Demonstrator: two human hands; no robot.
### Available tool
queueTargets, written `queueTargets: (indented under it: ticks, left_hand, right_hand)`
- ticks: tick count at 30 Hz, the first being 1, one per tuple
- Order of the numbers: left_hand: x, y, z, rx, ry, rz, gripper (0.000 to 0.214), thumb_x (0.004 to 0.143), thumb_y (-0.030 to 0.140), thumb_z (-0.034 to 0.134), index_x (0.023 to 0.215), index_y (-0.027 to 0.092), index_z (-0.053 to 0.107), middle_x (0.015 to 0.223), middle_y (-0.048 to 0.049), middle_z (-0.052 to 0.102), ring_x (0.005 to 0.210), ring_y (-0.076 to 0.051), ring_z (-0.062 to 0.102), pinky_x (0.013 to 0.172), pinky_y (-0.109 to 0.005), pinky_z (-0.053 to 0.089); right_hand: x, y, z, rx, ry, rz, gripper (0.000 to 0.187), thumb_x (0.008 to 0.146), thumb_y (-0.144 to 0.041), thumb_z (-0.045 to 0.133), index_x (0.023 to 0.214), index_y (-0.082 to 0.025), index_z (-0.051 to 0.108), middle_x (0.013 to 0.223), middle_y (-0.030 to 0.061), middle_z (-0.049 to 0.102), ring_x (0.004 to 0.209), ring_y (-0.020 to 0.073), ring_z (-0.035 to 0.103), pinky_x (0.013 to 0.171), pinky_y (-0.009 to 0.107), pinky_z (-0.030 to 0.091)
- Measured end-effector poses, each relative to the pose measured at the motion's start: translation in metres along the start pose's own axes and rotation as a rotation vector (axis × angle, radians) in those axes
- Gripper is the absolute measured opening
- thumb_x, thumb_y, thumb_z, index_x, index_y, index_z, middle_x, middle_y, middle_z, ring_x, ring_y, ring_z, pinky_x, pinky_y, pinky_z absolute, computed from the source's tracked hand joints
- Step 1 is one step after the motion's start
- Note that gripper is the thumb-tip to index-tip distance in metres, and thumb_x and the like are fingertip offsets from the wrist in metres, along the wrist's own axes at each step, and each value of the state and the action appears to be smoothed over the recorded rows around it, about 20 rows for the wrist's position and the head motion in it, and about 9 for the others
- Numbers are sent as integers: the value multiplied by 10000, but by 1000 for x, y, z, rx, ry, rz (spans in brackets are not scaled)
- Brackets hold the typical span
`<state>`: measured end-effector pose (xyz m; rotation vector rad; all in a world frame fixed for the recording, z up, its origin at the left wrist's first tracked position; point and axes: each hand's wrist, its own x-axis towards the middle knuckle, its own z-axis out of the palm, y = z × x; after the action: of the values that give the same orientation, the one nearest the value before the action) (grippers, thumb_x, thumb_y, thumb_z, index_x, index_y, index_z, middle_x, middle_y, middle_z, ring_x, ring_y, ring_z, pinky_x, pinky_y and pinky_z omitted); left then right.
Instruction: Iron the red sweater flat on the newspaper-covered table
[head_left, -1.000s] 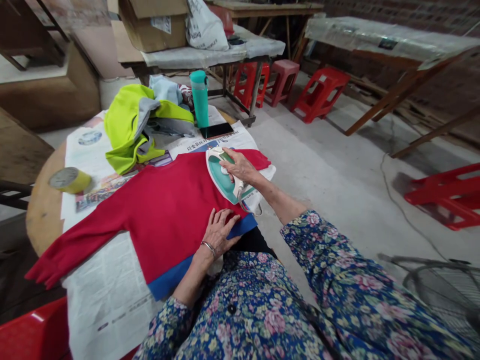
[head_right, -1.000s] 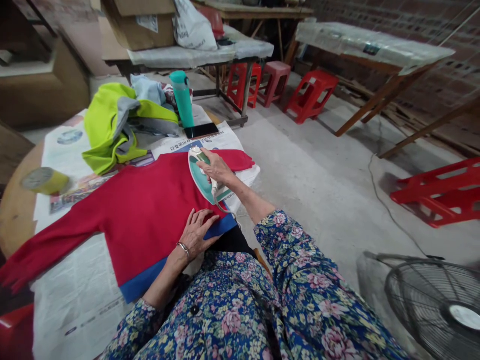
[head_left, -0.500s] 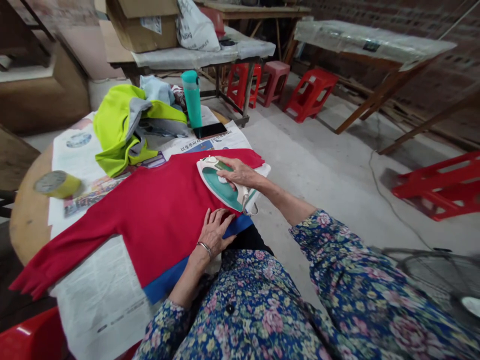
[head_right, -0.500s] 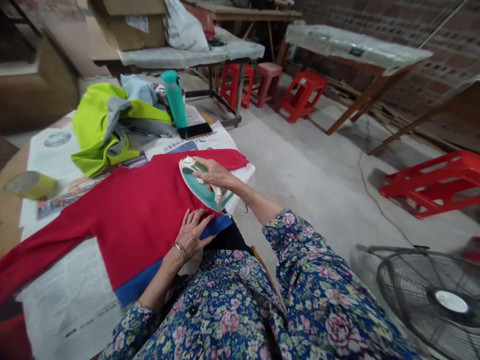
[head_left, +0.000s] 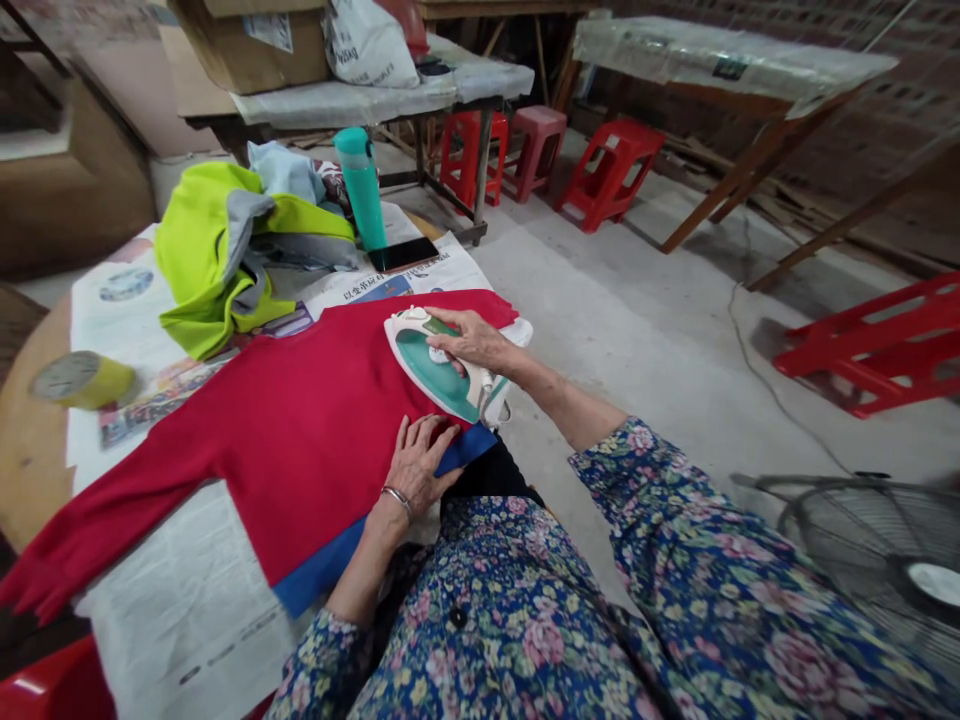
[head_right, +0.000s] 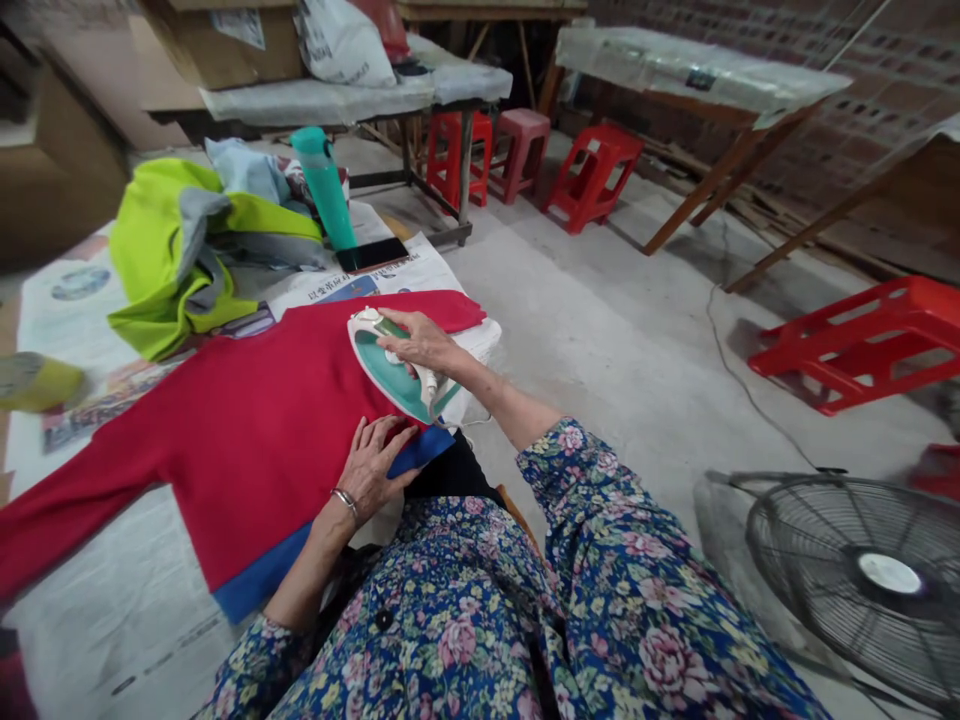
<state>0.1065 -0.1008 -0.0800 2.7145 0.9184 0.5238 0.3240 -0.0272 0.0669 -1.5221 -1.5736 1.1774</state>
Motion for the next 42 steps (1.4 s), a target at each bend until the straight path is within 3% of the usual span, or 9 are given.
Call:
queueTargets:
  ticks: [6, 15, 31, 42]
  left_hand:
    - [1, 0, -1, -1, -14, -13, 615, 903, 361, 781, 1501, 309, 649, 1482, -117, 658, 1417, -344, 577, 1306, -629, 401]
    - [2, 3, -5, 13, -14, -12, 629, 888, 350, 800, 1498, 295, 653, 1462, -124, 663, 1392, -341, 585, 1302, -636, 400]
    - [2, 3, -2, 25, -4, 0, 626, 896, 340, 779, 1506, 287, 650, 1454, -131, 669, 1379, -347, 593, 1299, -646, 397]
    - [2, 6, 4, 17, 30, 2, 629, 882, 314, 788, 1495, 267, 658, 1443, -140, 674, 1394, -347, 592, 1298, -645, 403]
  right_hand:
    - [18, -1, 6, -65, 155, -7, 679, 1064, -269, 612, 1714, -196, 429, 823, 9, 640, 542, 116, 596, 589, 265, 589]
    - [-5, -3, 0, -19, -79, -57, 668, 1047, -154, 636, 1693, -199, 470, 669, -88, 551, 420, 54, 478, 431, 168, 401]
    - [-2, 7, -1, 7, -117, -106, 644, 1047, -176, 616, 1678, -202, 492, 656, -87, 531, 434, 61, 459, 449, 166, 428]
    - [-14, 1, -2, -31, -117, -45, 654, 1040, -206, 622, 1680, -205, 486, 714, -66, 594, 453, 60, 483, 455, 170, 434]
